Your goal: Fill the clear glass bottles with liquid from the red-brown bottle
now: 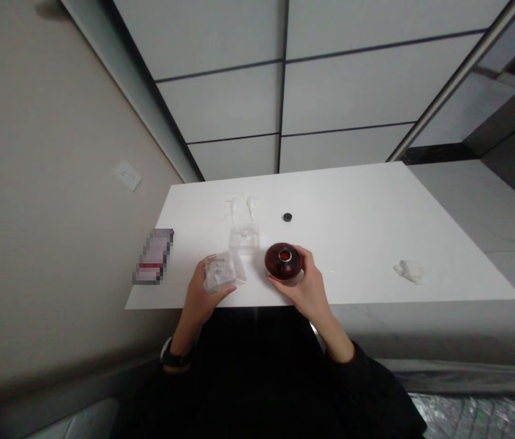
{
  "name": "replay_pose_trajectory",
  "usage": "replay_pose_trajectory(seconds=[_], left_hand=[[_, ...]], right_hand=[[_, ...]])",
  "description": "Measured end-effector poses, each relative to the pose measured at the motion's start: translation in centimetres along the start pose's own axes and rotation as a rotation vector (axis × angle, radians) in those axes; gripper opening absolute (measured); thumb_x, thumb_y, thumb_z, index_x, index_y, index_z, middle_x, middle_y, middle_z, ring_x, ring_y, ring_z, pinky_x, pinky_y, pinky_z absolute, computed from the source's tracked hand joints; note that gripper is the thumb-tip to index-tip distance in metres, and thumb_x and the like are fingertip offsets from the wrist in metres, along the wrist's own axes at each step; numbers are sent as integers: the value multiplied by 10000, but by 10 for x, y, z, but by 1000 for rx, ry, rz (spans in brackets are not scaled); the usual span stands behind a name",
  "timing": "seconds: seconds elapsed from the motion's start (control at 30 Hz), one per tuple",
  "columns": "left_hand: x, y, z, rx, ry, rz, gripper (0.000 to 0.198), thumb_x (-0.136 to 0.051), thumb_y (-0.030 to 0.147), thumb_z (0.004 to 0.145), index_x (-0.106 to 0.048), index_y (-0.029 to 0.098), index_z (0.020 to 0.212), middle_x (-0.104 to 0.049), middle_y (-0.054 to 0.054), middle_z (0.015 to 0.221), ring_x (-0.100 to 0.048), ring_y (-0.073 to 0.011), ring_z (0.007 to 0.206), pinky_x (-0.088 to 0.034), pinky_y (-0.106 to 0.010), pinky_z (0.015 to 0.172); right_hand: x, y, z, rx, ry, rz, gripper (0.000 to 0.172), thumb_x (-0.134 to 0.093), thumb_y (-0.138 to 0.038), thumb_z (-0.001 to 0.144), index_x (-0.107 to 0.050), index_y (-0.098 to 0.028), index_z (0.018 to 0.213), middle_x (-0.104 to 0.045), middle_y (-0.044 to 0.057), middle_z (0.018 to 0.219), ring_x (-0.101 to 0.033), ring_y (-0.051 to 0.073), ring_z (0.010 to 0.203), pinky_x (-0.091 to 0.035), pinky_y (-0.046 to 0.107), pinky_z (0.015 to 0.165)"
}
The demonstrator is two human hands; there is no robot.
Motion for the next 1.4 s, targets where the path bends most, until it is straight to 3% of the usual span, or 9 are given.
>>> replay_pose_trajectory(seconds=[0.2,0.4,0.93,1.2,1.4], left_hand=[[-35,11,3,-26,-144,18,827,-943,317,753,-482,264,1438,-664,-110,1403,-663,-321,1324,-542,-491,1132],[-36,9,3,-95,-184,99,839,-958,336,754,-484,279,1444,-671,-118,1406,-673,-344,1314,-553,-513,1124],[-36,17,4,-127,-226,131,963,-965,384,751,-404,308,1531,-646,-120,1445,-675,-334,1312,-585,-478,1093],[-35,21,4,-147,-238,155,980,-973,361,739,-395,261,1524,-657,-134,1431,-679,-323,1298,-589,-477,1085],[-35,21,5,-174,-235,170,967,-943,418,772,-379,260,1541,-651,-140,1437,-677,-327,1305,-589,-484,1083]], right_hand=[[34,-2,-11,143,78,-119,721,-861,-469,810,-558,-250,1427,-698,133,1352,-686,334,1248,-578,547,1060],[55,-13,-4,274,-83,-297,733,-835,-386,865,-527,-283,1521,-699,133,1348,-699,329,1207,-611,500,996],[45,-31,17,476,-218,-570,786,-713,-326,975,-349,-340,1671,-687,152,1303,-713,342,1127,-658,480,872],[43,-37,23,599,-214,-675,861,-772,-240,934,-347,-309,1679,-686,191,1308,-719,362,1129,-616,633,985],[44,-41,25,648,-203,-767,895,-776,-144,907,-350,-323,1673,-692,182,1311,-727,358,1136,-587,651,1023]])
Point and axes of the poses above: each hand's wrist, its own z-axis towards the middle knuckle, its own x-axis out of the back of the hand, y = z × x, the point moved 1 cm from there along z, towards the middle knuckle
